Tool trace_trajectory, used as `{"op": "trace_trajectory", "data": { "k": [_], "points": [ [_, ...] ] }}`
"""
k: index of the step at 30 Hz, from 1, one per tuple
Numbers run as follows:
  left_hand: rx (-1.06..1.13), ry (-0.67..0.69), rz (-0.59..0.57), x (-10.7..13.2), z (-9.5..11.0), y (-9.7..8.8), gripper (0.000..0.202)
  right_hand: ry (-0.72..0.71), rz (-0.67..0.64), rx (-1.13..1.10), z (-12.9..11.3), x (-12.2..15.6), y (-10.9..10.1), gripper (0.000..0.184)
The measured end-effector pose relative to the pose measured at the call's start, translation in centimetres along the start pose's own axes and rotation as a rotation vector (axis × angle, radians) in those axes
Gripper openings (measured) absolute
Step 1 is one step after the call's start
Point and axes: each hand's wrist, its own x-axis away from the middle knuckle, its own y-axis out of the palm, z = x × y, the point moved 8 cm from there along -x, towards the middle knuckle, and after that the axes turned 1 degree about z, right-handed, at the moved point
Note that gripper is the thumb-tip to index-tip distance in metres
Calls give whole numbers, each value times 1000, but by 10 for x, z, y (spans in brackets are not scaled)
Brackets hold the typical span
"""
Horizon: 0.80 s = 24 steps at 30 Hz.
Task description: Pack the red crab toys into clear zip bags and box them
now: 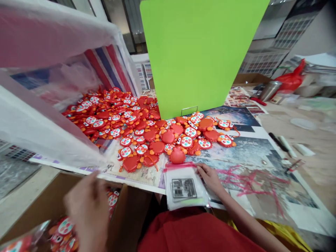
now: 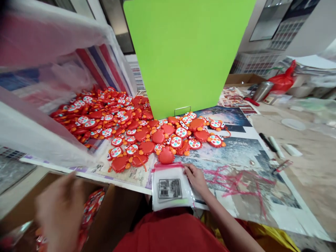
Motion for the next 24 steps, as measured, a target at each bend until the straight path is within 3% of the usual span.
{"op": "trace_trajectory", "data": {
  "k": [1, 2, 4, 6, 8, 12, 17, 20, 24],
  "points": [
    [100, 138, -79, 6, 33, 30, 32, -1, 2, 1, 0, 0, 0, 45],
    [231, 262, -244, 18, 67, 67, 29, 0, 4, 1, 0, 1, 0, 45],
    [363, 374, -540, 51, 119, 133, 28, -9, 10, 4, 0, 3, 0, 45],
    [337, 422, -684, 83, 152, 181, 26, -36, 23, 7, -3, 4, -2, 43],
    [227, 441, -710, 104, 166, 211, 23, -57, 13, 0, -6, 2, -2, 41],
    [31, 445, -628, 114, 164, 235, 16, -128, 16, 41, -19, -16, 0, 33],
    [-10, 466, -523, 112, 160, 241, 13, -226, 18, 303, -45, -52, 23, 33],
    [12, 466, -494, 115, 159, 244, 14, -175, -11, 484, -49, -67, 45, 35],
    [123, 534, -480, 120, 163, 245, 19, -83, 32, 554, -48, -74, 57, 37]
  ]
}}
